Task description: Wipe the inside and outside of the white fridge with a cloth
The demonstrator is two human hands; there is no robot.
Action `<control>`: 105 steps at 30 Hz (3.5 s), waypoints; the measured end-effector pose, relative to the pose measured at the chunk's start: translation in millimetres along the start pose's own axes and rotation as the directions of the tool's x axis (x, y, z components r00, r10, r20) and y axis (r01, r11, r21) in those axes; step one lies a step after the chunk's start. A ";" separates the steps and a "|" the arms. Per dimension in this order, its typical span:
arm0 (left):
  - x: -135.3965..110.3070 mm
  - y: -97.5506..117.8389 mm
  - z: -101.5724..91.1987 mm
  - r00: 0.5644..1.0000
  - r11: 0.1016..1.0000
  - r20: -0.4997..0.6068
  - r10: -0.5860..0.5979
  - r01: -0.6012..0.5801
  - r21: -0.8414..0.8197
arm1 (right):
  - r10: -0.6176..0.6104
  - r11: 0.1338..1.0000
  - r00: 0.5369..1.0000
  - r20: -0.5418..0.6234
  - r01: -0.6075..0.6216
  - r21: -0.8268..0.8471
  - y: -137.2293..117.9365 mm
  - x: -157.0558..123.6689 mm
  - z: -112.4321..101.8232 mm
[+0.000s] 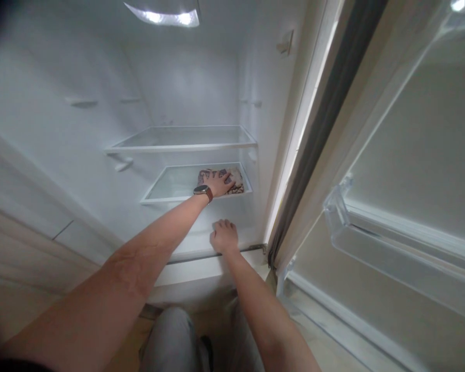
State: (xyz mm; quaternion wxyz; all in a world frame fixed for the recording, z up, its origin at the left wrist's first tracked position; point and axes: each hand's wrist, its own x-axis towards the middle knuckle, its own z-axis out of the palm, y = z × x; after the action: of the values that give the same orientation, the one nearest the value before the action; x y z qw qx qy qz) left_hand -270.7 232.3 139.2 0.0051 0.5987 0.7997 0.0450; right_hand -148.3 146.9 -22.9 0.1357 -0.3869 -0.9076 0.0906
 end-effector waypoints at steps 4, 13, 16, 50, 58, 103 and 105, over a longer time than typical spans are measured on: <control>6.4 -2.0 3.0 1.000 1.000 -0.010 -0.011 0.010 -0.011 | -0.063 0.998 0.998 0.022 0.063 0.025 2.0 12.2 -0.9; 71.7 9.5 18.3 0.995 1.000 -0.102 -0.005 0.003 -0.015 | -0.001 1.000 1.000 0.005 0.001 0.031 -0.3 16.6 6.0; 98.3 7.9 18.6 0.995 0.999 -0.100 0.024 -0.026 -0.020 | 0.003 0.999 1.000 -0.016 -0.002 0.042 0.1 16.9 8.9; -19.7 -60.5 3.0 0.998 0.998 0.036 -0.059 0.060 -0.023 | -0.021 0.999 0.998 -0.055 0.023 0.023 6.8 19.2 13.0; -49.2 -170.6 -10.8 0.982 0.979 0.022 -0.190 0.188 0.078 | -0.019 1.000 0.999 -0.042 0.019 0.020 6.0 19.0 10.8; 37.0 16.4 16.8 0.996 0.995 -0.052 0.074 -0.078 -0.069 | 0.006 0.999 1.000 -0.002 -0.006 -0.035 2.9 17.9 6.2; 35.6 9.1 15.9 0.996 0.994 -0.049 0.077 -0.081 -0.079 | 0.000 0.999 1.000 -0.007 0.000 -0.036 3.8 17.7 5.8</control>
State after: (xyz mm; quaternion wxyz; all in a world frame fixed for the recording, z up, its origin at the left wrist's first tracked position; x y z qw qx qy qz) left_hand -271.1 270.0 125.7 0.0093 0.6281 0.7728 0.0910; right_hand -159.2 162.0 -26.3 0.1319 -0.3896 -0.9086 0.0730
